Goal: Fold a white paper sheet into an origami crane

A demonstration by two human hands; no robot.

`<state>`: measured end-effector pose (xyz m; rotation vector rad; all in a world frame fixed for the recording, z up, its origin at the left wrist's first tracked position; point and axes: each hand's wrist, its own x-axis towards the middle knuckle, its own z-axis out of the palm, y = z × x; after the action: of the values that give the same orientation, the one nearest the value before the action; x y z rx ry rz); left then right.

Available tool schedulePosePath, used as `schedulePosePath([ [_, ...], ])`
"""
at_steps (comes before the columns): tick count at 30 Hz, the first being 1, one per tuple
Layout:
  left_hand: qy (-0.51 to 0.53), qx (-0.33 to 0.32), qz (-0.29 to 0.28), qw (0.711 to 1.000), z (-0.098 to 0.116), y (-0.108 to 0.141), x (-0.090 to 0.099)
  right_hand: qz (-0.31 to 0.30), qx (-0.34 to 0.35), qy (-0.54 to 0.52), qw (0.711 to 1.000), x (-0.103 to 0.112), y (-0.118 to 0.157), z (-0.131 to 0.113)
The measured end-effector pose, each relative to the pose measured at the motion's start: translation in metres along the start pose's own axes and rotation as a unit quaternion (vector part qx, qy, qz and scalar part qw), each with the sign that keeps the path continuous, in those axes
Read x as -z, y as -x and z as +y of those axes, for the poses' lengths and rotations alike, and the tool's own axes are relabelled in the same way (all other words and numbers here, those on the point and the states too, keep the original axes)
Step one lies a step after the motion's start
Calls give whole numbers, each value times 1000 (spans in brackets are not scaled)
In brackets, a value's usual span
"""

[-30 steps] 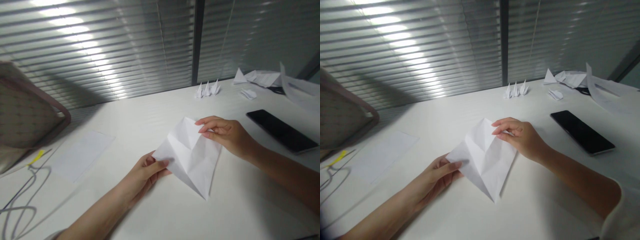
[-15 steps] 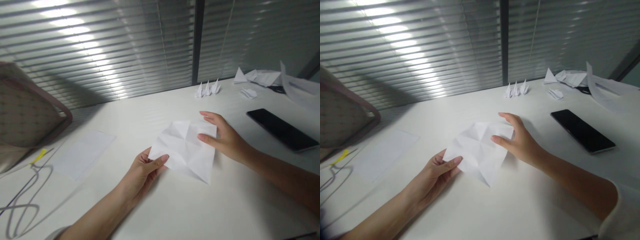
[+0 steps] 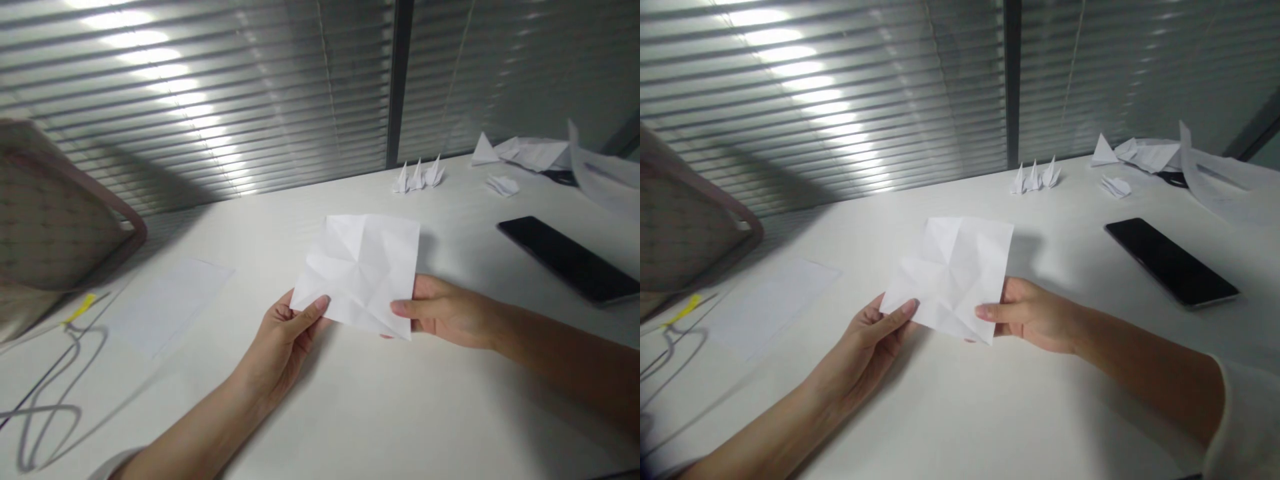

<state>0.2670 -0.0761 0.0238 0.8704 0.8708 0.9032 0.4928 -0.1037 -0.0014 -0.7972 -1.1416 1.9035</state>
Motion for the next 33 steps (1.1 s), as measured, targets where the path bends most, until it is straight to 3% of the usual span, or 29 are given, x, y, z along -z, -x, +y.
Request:
schedulePosePath([
  [7, 30, 32, -14, 999, 3, -1, 2, 5, 24, -29, 999, 3, -2, 1],
  [12, -13, 40, -32, 999, 10, -1, 6, 27, 39, 5, 999, 3, -1, 0],
  [16, -39, 23, -67, 997, 11, -1, 9, 4, 37, 18, 999, 0, 2, -1],
  [23, -85, 44, -85, 992, 8, 5, 3, 72, 49, -40, 995, -1, 3, 5],
  [28, -101, -47, -50, 992, 6, 5, 1, 68, 6, 5, 998, -1, 3, 7],
  [33, -173, -188, -17, 967, 2, 5, 3, 172, 150, 40, 973, -12, 1, 6],
])
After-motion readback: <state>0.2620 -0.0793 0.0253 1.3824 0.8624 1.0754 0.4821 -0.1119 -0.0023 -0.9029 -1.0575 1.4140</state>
